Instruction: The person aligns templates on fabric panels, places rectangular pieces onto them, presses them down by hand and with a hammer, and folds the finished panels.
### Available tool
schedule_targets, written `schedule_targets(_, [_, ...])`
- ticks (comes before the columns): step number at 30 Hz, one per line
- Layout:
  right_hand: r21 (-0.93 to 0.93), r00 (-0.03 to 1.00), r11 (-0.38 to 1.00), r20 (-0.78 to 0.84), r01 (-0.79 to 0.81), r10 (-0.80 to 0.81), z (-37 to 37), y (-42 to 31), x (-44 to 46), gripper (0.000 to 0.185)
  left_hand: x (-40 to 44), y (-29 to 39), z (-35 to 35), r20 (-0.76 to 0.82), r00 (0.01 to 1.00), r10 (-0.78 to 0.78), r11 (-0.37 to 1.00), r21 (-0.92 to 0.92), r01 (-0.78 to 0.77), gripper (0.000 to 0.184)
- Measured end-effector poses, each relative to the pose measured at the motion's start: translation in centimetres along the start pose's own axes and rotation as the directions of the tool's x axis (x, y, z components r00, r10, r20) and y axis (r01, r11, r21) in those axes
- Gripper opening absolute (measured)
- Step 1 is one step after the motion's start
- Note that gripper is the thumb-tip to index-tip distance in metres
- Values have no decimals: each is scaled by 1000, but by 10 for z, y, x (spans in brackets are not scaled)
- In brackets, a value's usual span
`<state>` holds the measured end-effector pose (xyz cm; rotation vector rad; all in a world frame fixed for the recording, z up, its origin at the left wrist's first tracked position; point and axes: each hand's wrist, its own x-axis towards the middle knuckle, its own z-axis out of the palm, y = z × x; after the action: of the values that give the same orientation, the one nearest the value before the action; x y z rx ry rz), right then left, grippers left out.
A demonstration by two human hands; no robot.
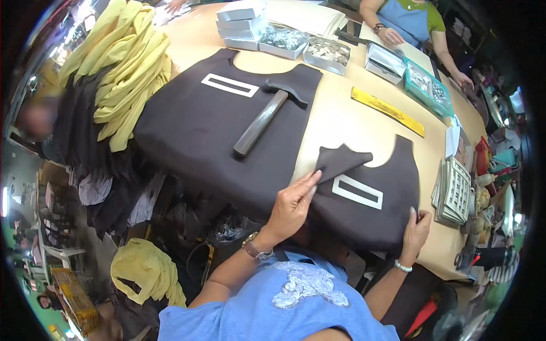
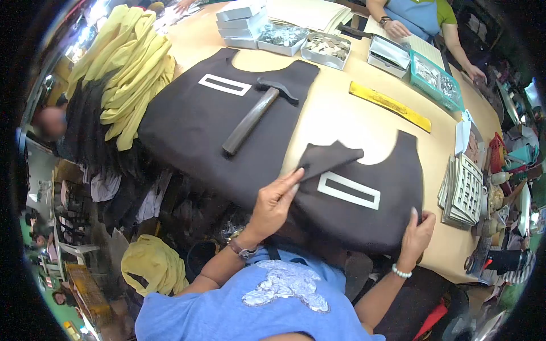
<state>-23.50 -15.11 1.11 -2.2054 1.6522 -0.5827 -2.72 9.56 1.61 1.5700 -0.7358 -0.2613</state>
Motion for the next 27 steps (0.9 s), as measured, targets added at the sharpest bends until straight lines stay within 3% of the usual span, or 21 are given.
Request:
schedule_targets(2, [-190, 942, 962, -236, 196, -239, 30, 5, 3, 30, -1, 4, -13, -24, 999, 20, 1000, 19, -20, 30])
schedule_targets(3, [-275, 924, 929, -219, 248, -312, 36, 8, 2, 35, -2, -1, -14, -30, 1000, 5, 999, 41, -4, 33])
schedule_targets(6, [-113, 902, 925, -209, 363, -379, 43, 14, -1, 31, -12, -9, -15, -18, 999, -30, 993, 112, 32, 37])
schedule_targets(9, [102, 990, 984, -21, 144, -143, 13, -19, -14, 23, -20, 12, -30, -38, 999, -12, 998, 61, 15, 40])
schedule_targets(11, [585, 963, 806, 153, 92, -221, -2, -37, -20, 21, -27, 46, -62, -76, 996, -48, 999, 9, 49, 41])
schedule_targets(12, [767, 933, 641, 217, 18, -286, -13, -48, -24, 22, -32, 70, -84, -169, 976, -139, 990, -52, 132, 43])
schedule_targets(13, [837, 894, 547, 255, -12, -370, -32, -81, -38, 31, -39, 85, -109, -303, 951, -68, 996, 28, 80, 47])
schedule_targets(14, [892, 848, 449, 280, -56, -451, -50, -120, -55, 39, -52, 91, -130, -523, 851, -39, 999, -35, 24, 49])
schedule_targets(15, [922, 792, 387, 250, -19, -557, -62, -145, -64, 48, -57, 109, -146, -717, 696, 32, 999, 11, -34, 52])
schedule_targets(16, [948, 726, 318, 211, 11, -655, -72, -167, -71, 56, -70, 109, -183, -737, 625, 257, 966, 212, -148, 53])
schedule_targets(17, [968, 698, 246, 145, 46, -701, -82, -192, -80, 61, -75, 126, -203, -821, 483, 304, 944, 191, -269, 54])
schedule_targets(18, [978, 654, 177, 62, 111, -754, -87, -213, -83, 66, -74, 154, -210, -794, 466, 390, 887, 189, -421, 54])
schedule_targets(19, [981, 602, 100, -23, 169, -798, -92, -234, -86, 71, -73, 172, -228, -773, 386, 504, 833, 317, -454, 53])
schedule_targets(21, [979, 502, -49, -143, 196, -853, -98, -271, -88, 72, -64, 210, -274, -630, 253, 734, 677, 649, -347, 51])
schedule_targets(22, [988, 491, -79, -133, 130, -861, -100, -285, -88, 69, -52, 226, -299, -528, 233, 816, 574, 786, -231, 50])
schedule_targets(25, [994, 446, -93, -61, -51, -893, -94, -317, -76, 53, 3, 260, -370, -171, 323, 931, 136, 982, 130, 48])
schedule_targets(27, [927, 470, -252, -360, 279, -806, -61, -341, -57, 48, 53, 248, -399, -29, 480, 877, -64, 982, 176, 46])
